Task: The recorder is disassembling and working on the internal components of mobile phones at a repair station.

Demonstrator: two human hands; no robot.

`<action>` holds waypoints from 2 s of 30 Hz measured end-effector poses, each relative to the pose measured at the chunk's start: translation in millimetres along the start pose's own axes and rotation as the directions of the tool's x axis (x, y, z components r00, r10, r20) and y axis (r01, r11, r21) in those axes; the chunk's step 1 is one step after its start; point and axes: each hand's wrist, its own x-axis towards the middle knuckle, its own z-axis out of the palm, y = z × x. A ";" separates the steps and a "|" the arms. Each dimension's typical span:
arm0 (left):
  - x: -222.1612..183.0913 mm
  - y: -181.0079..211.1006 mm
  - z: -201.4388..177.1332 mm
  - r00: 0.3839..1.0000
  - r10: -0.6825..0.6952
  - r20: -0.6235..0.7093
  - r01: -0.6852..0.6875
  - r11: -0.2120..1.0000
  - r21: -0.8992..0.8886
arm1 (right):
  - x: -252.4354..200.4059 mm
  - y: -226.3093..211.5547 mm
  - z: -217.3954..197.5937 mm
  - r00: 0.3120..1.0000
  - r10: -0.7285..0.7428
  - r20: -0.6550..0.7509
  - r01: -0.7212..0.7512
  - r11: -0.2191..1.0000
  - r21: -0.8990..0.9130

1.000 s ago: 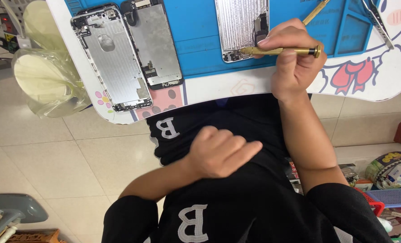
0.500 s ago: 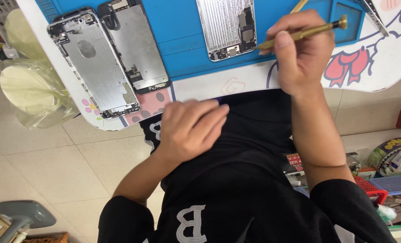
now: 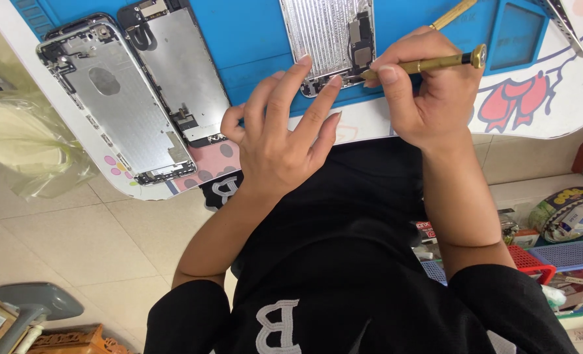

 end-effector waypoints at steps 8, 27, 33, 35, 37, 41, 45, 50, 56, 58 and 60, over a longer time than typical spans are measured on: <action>1.2 2.7 -3.2 0.999 -0.028 0.029 0.028 1.000 0.001 | -3.6 3.7 -0.6 1.000 0.010 0.000 -0.010 0.999 0.033; 0.7 0.4 1.4 1.000 -0.013 -0.008 0.013 1.000 -0.004 | 0.1 4.5 -2.0 0.998 -0.060 0.022 0.060 0.997 -0.039; 1.6 1.0 0.4 1.000 -0.014 -0.007 0.014 1.000 -0.010 | -2.4 7.4 -3.0 0.998 -0.051 0.024 0.052 0.998 -0.031; 1.8 1.0 0.0 1.000 -0.013 -0.005 0.013 1.000 -0.006 | -1.8 5.7 -2.9 0.998 -0.059 0.026 0.060 0.997 -0.053; 1.6 1.2 0.1 1.000 -0.012 -0.004 0.012 1.000 -0.003 | -1.1 5.7 -2.9 0.997 -0.067 0.028 0.069 0.995 -0.076; 0.8 0.1 2.3 1.000 -0.008 -0.012 0.008 1.000 -0.002 | 0.6 6.2 -3.6 0.993 -0.106 0.044 0.109 0.992 -0.068; -1.2 -3.3 7.8 0.998 0.021 -0.056 -0.021 1.000 -0.004 | 20.5 -23.2 -12.5 0.974 -0.164 0.159 0.189 0.969 -0.157; -0.7 -2.9 5.3 0.998 0.028 -0.052 -0.029 0.999 -0.016 | 40.4 -58.0 -28.3 0.940 -0.161 0.300 0.252 0.922 -0.293; -0.6 -2.2 2.8 0.998 0.027 -0.054 -0.029 0.999 -0.032 | 41.4 -64.2 -36.3 0.914 -0.193 0.356 0.325 0.874 -0.360; -1.7 -2.9 3.6 0.997 0.036 -0.069 -0.039 0.998 -0.045 | 48.9 -72.4 -38.2 0.897 -0.229 0.377 0.386 0.822 -0.418; -2.0 -2.4 2.5 0.997 0.028 -0.072 -0.030 0.999 -0.032 | 64.9 -88.1 -40.5 0.824 -0.162 0.542 0.498 0.663 -0.559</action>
